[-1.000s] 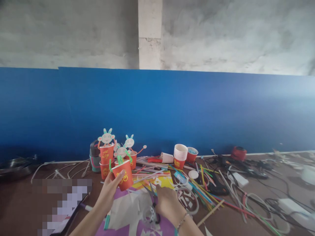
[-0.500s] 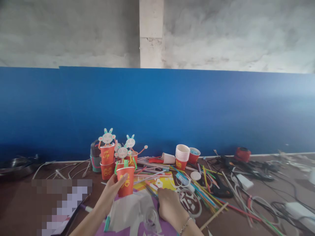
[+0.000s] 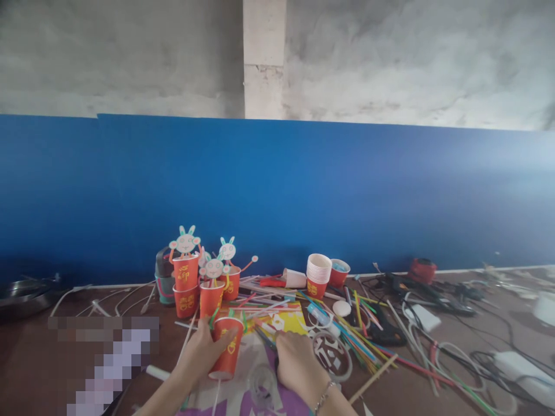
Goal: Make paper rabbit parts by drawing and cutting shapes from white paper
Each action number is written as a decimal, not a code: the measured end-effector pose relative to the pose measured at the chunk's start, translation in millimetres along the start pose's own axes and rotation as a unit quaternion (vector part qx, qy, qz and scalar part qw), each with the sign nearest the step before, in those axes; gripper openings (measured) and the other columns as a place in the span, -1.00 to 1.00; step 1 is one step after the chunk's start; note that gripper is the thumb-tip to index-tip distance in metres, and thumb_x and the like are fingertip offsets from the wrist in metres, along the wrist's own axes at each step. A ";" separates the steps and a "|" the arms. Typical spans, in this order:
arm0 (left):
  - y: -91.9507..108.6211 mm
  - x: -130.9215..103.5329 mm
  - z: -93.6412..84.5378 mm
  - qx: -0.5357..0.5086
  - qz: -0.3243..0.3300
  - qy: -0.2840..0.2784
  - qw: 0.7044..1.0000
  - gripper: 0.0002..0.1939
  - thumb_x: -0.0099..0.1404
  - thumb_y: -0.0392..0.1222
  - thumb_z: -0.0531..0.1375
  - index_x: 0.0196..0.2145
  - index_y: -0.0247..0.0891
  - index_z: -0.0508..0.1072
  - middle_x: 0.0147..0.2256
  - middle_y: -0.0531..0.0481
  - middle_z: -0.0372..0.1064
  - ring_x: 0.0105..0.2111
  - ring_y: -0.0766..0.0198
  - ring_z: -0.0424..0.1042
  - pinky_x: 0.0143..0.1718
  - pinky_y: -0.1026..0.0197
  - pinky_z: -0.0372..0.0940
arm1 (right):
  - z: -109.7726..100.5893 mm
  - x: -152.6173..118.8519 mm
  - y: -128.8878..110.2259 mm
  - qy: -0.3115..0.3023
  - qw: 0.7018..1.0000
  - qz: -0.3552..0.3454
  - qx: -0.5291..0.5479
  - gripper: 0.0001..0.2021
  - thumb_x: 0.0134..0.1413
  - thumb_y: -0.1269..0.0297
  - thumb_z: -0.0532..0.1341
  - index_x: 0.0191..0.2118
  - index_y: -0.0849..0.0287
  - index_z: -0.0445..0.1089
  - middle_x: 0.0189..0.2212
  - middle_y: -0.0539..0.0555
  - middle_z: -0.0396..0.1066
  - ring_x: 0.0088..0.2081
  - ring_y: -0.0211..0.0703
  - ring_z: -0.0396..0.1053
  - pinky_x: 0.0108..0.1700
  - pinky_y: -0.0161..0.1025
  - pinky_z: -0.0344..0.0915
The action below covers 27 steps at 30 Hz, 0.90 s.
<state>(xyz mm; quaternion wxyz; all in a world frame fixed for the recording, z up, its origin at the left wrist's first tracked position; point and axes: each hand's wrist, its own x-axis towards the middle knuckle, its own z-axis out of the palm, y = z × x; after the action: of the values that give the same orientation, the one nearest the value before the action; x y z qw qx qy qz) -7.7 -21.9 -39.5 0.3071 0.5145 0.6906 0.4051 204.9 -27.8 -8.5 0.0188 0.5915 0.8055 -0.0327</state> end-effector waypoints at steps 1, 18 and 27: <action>0.0 -0.3 -1.5 0.030 0.007 -0.002 1.000 -0.42 0.00 0.10 0.25 -0.11 -0.32 0.28 -0.23 -0.38 0.49 -0.09 -0.23 0.43 -0.14 0.02 0.24 | -0.6 0.1 -0.4 0.000 1.000 0.000 0.000 -0.72 -0.11 0.55 0.14 -0.22 0.28 0.46 -0.29 0.29 0.54 -0.22 0.18 0.50 -0.36 -0.22 0.22; 27.0 -9.8 -32.3 0.309 0.045 -0.023 0.950 -0.60 0.18 0.01 0.00 -0.12 -0.28 0.30 -0.32 -0.35 0.52 -0.26 -0.18 0.51 -0.32 0.05 0.23 | 8.4 10.1 3.0 0.002 0.999 0.044 -0.021 -0.68 -0.14 0.61 0.13 -0.22 0.30 0.49 -0.31 0.33 0.54 -0.24 0.21 0.51 -0.35 -0.20 0.28; 40.8 -18.8 -41.8 0.438 0.104 0.046 0.892 -0.64 0.28 -0.13 -0.05 -0.13 -0.41 0.36 -0.27 -0.35 0.45 -0.18 -0.14 0.42 -0.31 0.03 0.27 | -1.7 -10.9 -9.9 -0.021 0.981 -0.118 0.150 -0.47 -0.21 0.26 0.32 0.01 0.17 0.37 -0.05 0.21 0.42 -0.01 0.11 0.36 0.00 -0.14 0.25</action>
<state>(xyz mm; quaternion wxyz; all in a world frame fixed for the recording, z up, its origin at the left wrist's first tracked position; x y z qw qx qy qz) -18.7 -44.3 16.5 -0.0254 0.6466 0.7538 0.1142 198.7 -40.9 -5.8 -0.0577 0.4872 0.8551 -0.1677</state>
